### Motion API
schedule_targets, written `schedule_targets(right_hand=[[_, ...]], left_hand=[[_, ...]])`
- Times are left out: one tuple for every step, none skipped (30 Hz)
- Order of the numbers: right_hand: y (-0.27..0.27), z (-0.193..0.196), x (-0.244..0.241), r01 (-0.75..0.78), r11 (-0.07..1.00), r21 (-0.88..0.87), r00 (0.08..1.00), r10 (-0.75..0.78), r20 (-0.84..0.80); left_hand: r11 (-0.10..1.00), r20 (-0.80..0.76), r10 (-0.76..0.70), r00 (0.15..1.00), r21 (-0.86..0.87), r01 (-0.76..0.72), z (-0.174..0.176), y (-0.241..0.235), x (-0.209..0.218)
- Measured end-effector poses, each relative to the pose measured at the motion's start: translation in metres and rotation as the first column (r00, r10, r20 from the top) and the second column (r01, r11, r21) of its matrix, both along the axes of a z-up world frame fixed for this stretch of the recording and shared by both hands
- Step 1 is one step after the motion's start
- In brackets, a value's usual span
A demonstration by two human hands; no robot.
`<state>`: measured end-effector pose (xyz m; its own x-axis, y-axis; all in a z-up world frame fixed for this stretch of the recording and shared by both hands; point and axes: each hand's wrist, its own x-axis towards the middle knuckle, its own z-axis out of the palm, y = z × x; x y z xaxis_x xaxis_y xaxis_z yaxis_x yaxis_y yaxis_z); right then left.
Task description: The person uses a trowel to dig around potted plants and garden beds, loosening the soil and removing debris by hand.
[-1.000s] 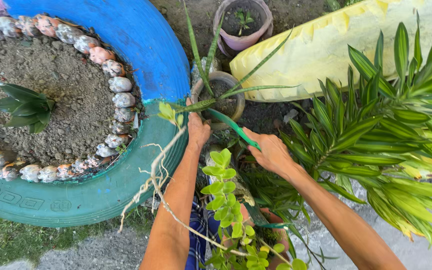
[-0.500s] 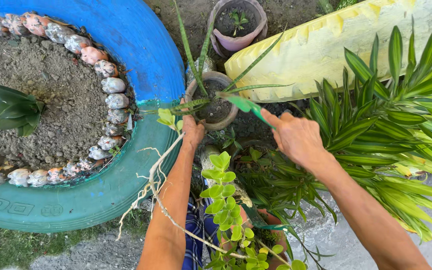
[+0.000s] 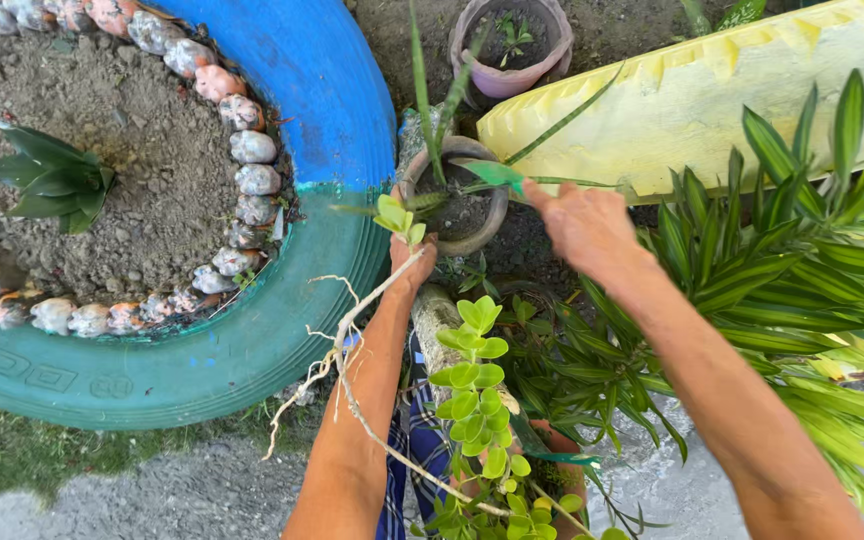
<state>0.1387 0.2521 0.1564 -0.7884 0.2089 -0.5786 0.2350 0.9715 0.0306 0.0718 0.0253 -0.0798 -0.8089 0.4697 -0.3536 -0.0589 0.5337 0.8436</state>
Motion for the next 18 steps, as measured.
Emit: schedule_targets(right_hand=[[-0.004,-0.009,-0.002,-0.004,0.999,0.052,0.999,0.006,-0.033],[-0.011,-0.015,-0.001,-0.002,0.998,0.059,0.999,0.004,-0.032],[-0.021,-0.020,0.001,-0.034,0.998,0.051,0.994,0.039,-0.105],[-0.025,-0.022,0.001,-0.066,0.997,0.047,0.981,0.073,-0.178],[-0.021,-0.018,0.005,-0.064,0.997,0.043,0.982,0.071,-0.175],[-0.011,-0.010,0.010,0.010,1.000,-0.022,0.993,-0.013,-0.120],[-0.004,-0.004,0.012,0.085,0.993,-0.081,0.994,-0.090,-0.057],[-0.007,-0.004,0.008,0.085,0.993,-0.081,0.995,-0.089,-0.051],[-0.011,-0.007,0.003,0.099,0.993,-0.059,0.993,-0.103,-0.064],[-0.014,-0.007,0.002,0.113,0.993,-0.037,0.990,-0.115,-0.077],[-0.018,-0.006,0.000,0.117,0.993,-0.030,0.989,-0.119,-0.084],[-0.026,-0.004,0.001,0.054,0.998,-0.010,0.991,-0.055,-0.123],[-0.031,0.000,0.002,-0.011,1.000,0.008,0.988,0.012,-0.154],[-0.028,0.009,0.005,-0.010,1.000,0.009,0.988,0.011,-0.154],[-0.021,0.022,0.011,0.026,0.999,-0.027,0.992,-0.029,-0.124],[-0.016,0.037,0.016,0.063,0.996,-0.061,0.993,-0.068,-0.092],[-0.013,0.052,0.020,0.062,0.997,-0.052,0.993,-0.067,-0.096],[-0.013,0.069,0.028,0.108,0.991,-0.073,0.988,-0.116,-0.106]], left_hand=[[0.999,0.043,-0.005,0.999,-0.031,0.007,0.004,0.002,-0.003],[1.000,0.044,-0.008,0.999,-0.024,0.009,0.007,0.004,-0.003],[0.999,0.007,0.015,1.000,0.031,-0.015,0.009,0.003,-0.004],[0.996,-0.028,0.040,0.999,0.087,-0.037,0.009,0.004,-0.005],[0.996,-0.025,0.037,0.999,0.084,-0.035,0.006,0.003,-0.004],[1.000,0.030,0.011,0.999,0.004,-0.011,0.001,0.003,-0.004],[0.997,0.090,-0.009,0.996,-0.073,0.015,-0.006,0.004,-0.002],[0.997,0.096,-0.008,0.995,-0.073,0.015,-0.013,0.003,0.000],[0.997,0.000,-0.029,1.000,-0.065,0.029,-0.021,0.002,0.001],[0.997,-0.096,-0.050,0.994,-0.058,0.045,-0.028,0.001,0.004],[0.997,-0.102,-0.054,0.993,-0.052,0.049,-0.035,0.000,0.004],[0.998,-0.191,-0.023,0.981,0.046,0.032,-0.041,-0.003,0.005],[0.990,-0.267,0.016,0.963,0.139,0.022,-0.043,-0.008,0.010],[0.990,-0.267,0.015,0.964,0.140,0.023,-0.042,-0.009,0.007],[0.977,-0.124,-0.185,0.975,-0.133,0.169,-0.041,-0.010,0.003],[0.863,0.066,-0.346,0.936,-0.368,0.345,-0.037,-0.012,0.001],[0.867,0.060,-0.346,0.936,-0.362,0.343,-0.031,-0.013,-0.001],[0.933,0.047,-0.240,0.970,-0.267,0.243,-0.023,-0.019,-0.001]])
